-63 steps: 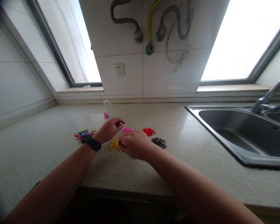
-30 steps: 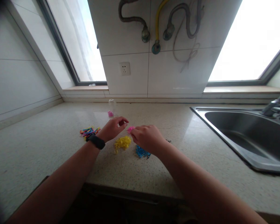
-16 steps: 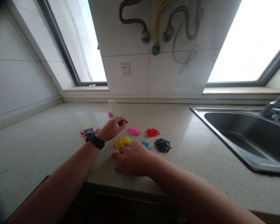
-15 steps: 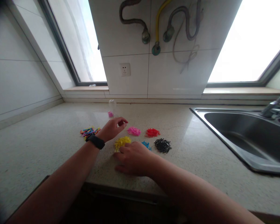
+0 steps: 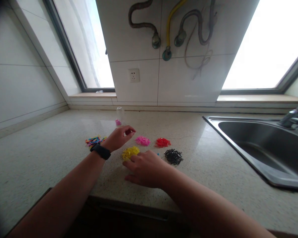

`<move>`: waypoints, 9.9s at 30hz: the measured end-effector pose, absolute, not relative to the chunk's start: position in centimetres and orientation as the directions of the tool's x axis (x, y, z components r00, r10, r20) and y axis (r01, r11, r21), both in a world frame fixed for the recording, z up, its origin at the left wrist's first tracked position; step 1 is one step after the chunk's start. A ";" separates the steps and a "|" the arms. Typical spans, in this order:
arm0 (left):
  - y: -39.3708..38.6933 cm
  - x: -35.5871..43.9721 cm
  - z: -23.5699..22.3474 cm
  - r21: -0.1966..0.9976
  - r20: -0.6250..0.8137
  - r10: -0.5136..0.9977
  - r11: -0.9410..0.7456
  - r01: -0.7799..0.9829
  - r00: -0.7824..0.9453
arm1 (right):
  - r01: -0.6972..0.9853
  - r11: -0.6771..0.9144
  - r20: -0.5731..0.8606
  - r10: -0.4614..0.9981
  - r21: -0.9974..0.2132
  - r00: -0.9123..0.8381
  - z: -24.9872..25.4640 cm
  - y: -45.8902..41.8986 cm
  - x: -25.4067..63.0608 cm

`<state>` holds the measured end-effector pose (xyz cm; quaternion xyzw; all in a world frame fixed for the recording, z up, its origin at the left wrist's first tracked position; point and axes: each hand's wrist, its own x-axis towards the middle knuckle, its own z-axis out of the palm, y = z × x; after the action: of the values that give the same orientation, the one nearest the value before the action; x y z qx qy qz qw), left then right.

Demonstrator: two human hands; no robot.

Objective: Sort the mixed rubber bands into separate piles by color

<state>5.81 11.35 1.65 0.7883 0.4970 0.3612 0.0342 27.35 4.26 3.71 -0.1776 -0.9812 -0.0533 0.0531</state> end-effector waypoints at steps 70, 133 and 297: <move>8.6 -7.0 4.3 0.483 -0.105 0.993 0.002 0.876 0.056 | 0.517 0.231 0.100 0.958 -0.824 -0.270 -0.7 20.6 43.0; 8.6 -6.2 4.6 0.489 -0.174 0.980 0.005 0.872 0.092 | 0.633 0.251 0.038 0.943 -0.732 -0.331 -1.7 21.1 43.1; 8.3 7.5 2.9 0.977 0.212 0.926 -0.204 -0.058 0.312 | 0.066 0.714 0.641 0.661 -0.697 -0.391 5.9 7.4 31.2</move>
<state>7.49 8.27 2.86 0.6174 0.3515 0.4697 0.5241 31.16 7.40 5.85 -0.2333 -0.7791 0.2974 0.5001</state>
